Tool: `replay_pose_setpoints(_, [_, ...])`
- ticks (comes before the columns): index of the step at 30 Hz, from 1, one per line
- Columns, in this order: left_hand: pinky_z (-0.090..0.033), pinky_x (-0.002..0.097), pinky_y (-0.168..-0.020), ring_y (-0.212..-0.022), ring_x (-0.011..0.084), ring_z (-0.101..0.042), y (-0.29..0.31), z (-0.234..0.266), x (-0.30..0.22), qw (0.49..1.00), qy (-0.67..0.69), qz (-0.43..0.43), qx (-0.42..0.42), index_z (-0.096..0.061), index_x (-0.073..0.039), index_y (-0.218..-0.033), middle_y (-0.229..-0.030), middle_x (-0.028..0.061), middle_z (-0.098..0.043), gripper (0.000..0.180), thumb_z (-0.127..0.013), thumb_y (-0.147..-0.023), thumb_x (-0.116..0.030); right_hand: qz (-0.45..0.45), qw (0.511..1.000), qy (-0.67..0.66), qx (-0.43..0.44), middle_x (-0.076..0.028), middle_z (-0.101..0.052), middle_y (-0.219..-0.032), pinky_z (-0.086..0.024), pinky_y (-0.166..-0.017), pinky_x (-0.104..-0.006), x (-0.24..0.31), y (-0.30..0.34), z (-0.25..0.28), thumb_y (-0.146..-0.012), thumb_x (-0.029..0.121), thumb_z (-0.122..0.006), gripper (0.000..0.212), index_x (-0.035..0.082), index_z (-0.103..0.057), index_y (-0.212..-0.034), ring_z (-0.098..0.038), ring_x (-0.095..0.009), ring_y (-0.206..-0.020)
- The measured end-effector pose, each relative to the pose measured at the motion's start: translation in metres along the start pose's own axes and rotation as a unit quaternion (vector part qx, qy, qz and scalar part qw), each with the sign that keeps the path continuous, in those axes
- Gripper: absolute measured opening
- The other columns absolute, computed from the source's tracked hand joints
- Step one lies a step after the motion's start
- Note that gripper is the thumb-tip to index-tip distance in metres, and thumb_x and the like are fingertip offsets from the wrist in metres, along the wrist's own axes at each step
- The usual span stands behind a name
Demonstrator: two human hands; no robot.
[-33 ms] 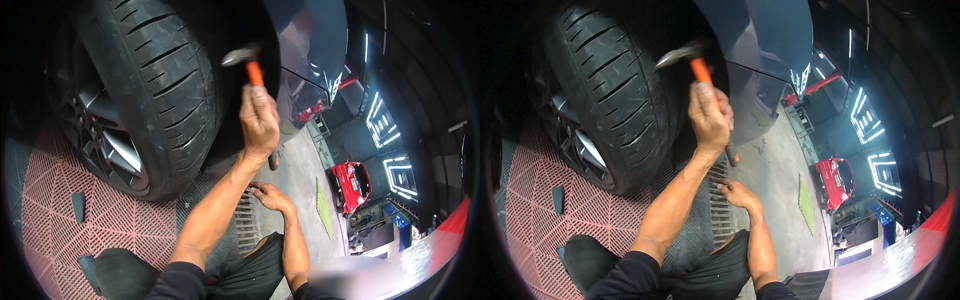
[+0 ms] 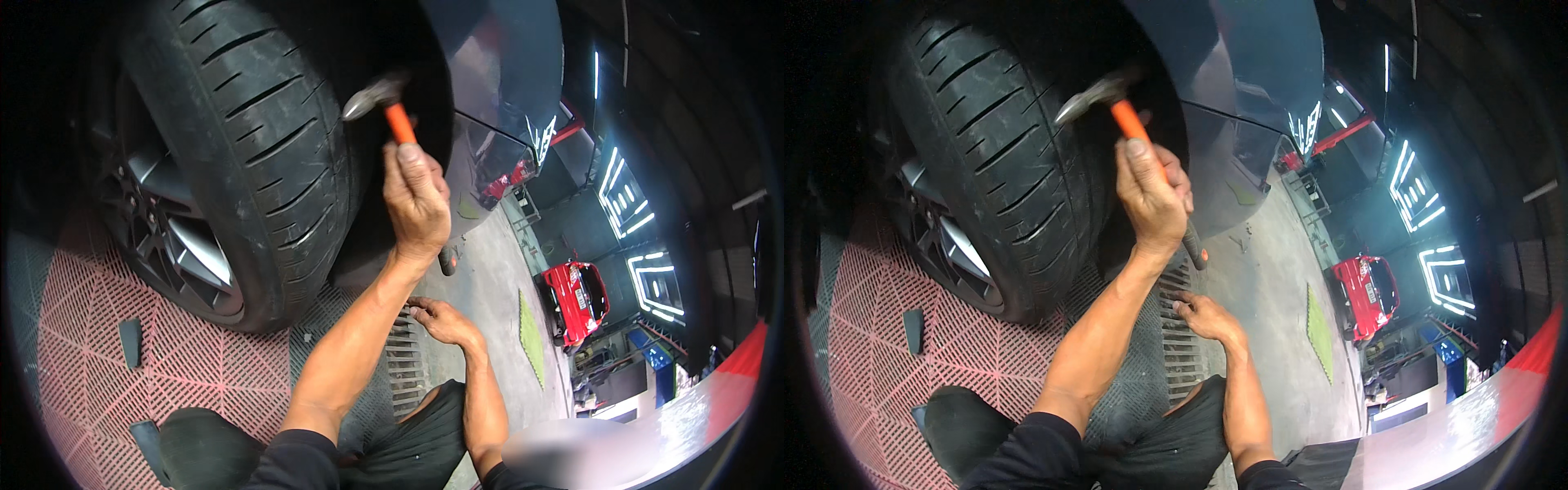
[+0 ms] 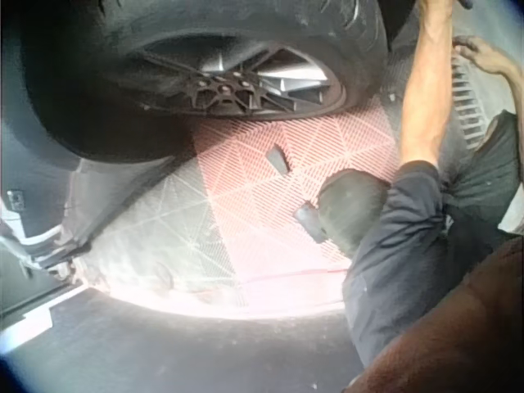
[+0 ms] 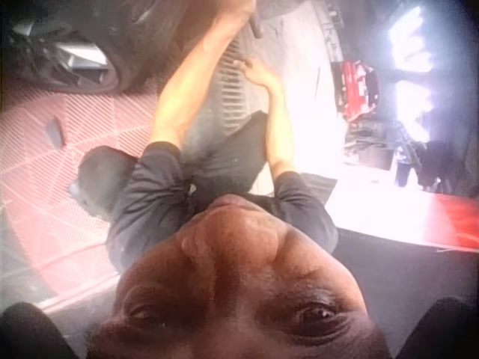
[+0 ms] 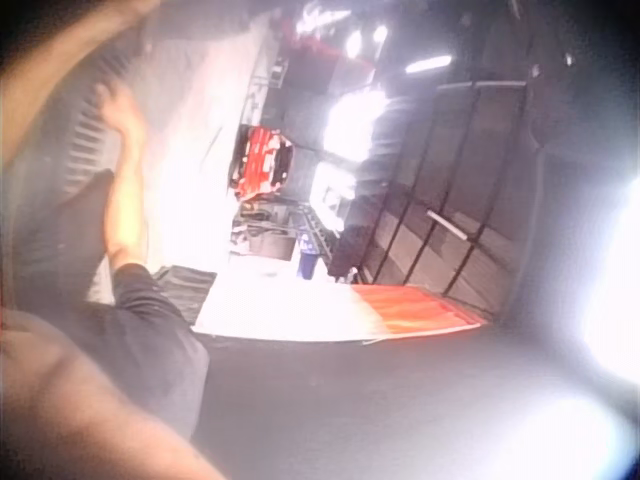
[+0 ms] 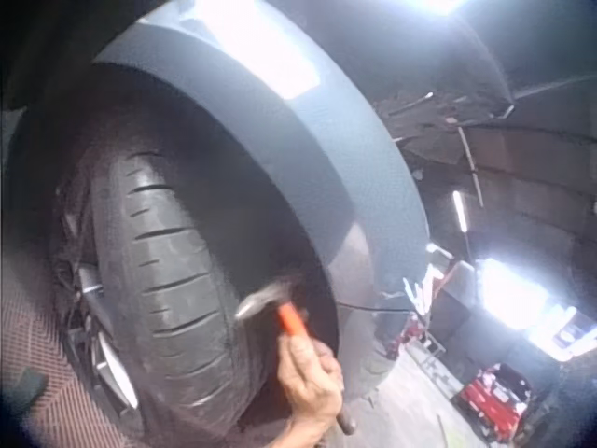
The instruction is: The person uses a rubber mallet to tap and adjust the front bumper of a gray car near the wheel arch. They repeatedly press and align the bumper edge by hand, then use the mallet to gently tap the panel into place.
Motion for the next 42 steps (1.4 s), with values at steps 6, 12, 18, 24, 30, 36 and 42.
replay_pose_setpoints(6, [-0.038,0.0201,-0.038,-0.047,0.0045,-0.04,-0.002,-0.012,0.005,0.993,-0.084,-0.022,0.081,-0.042,-0.01,-0.096,-0.069,-0.0022,-0.042,0.037,-0.035,-0.114,-0.041,0.006,1.0,-0.007,0.009,-0.022,-0.068,-0.133,-0.05,-0.105,-0.0445,0.016,-0.006,0.006,-0.106,0.033,-0.054,0.048,0.005,-0.059,-0.144,-0.066,-0.037,-0.123])
replay_pose_setpoints(12, [-0.039,0.0204,-0.037,-0.046,0.0056,-0.041,-0.005,-0.011,0.003,0.991,-0.111,-0.035,0.068,-0.039,-0.01,-0.095,-0.07,-0.0012,-0.041,0.039,-0.033,-0.114,-0.044,0.005,1.0,-0.006,0.005,-0.022,-0.069,-0.132,-0.049,-0.106,-0.0438,0.038,0.0,0.017,-0.106,0.034,-0.053,0.049,0.004,-0.059,-0.144,-0.066,-0.036,-0.122])
replay_pose_setpoints(18, [-0.042,0.0225,-0.037,-0.045,0.0061,-0.043,-0.003,-0.016,-0.009,0.999,-0.048,0.011,0.017,-0.039,-0.01,-0.096,-0.07,-0.0004,-0.042,0.041,-0.032,-0.114,-0.046,0.022,0.999,-0.027,-0.004,-0.021,-0.067,-0.136,-0.047,-0.109,-0.0436,0.006,-0.006,0.009,-0.105,0.036,-0.053,0.052,0.004,-0.057,-0.145,-0.064,-0.036,-0.126])
replay_pose_setpoints(24, [-0.042,0.0225,-0.037,-0.044,0.0058,-0.043,-0.001,-0.018,-0.009,0.999,-0.051,0.0,0.016,-0.041,-0.01,-0.1,-0.069,-0.0004,-0.04,0.041,-0.03,-0.114,-0.047,0.018,1.0,-0.001,-0.013,-0.022,-0.066,-0.137,-0.049,-0.107,-0.0441,0.015,-0.006,0.012,-0.107,0.034,-0.054,0.048,0.005,-0.059,-0.144,-0.063,-0.037,-0.126])
replay_pose_setpoints(30, [-0.043,0.0225,-0.037,-0.044,0.006,-0.042,0.0,-0.026,-0.014,0.996,-0.069,0.02,0.052,-0.04,-0.01,-0.1,-0.07,-0.0002,-0.041,0.042,-0.031,-0.113,-0.048,0.039,0.999,0.008,-0.011,-0.021,-0.065,-0.138,-0.049,-0.107,-0.0439,0.018,-0.003,0.008,-0.106,0.035,-0.054,0.048,0.006,-0.059,-0.145,-0.063,-0.038,-0.125])
replay_pose_setpoints(36, [-0.044,0.0213,-0.038,-0.046,0.0052,-0.043,-0.005,-0.026,-0.017,0.991,-0.098,0.002,0.095,-0.044,-0.008,-0.107,-0.071,-0.0002,-0.042,0.043,-0.03,-0.114,-0.048,0.034,0.999,-0.014,-0.002,-0.022,-0.068,-0.133,-0.049,-0.106,-0.0438,0.017,-0.001,0.011,-0.106,0.034,-0.053,0.049,0.005,-0.058,-0.144,-0.065,-0.038,-0.123])
replay_pose_setpoints(42, [-0.044,0.0218,-0.037,-0.045,0.0053,-0.043,-0.005,-0.028,-0.025,0.994,-0.087,-0.021,0.061,-0.04,-0.01,-0.095,-0.072,-0.0003,-0.042,0.043,-0.031,-0.113,-0.048,0.04,0.999,-0.005,-0.013,-0.023,-0.069,-0.131,-0.049,-0.106,-0.0443,0.011,0.0,0.01,-0.105,0.035,-0.053,0.05,0.002,-0.058,-0.144,-0.064,-0.038,-0.124])
Point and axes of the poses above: each hand's wrist, its own y-axis away from the middle knuckle, its own z-axis out of the back of the hand, x = y × z, the point moved 7 cm from there along -y, towards the middle knuckle
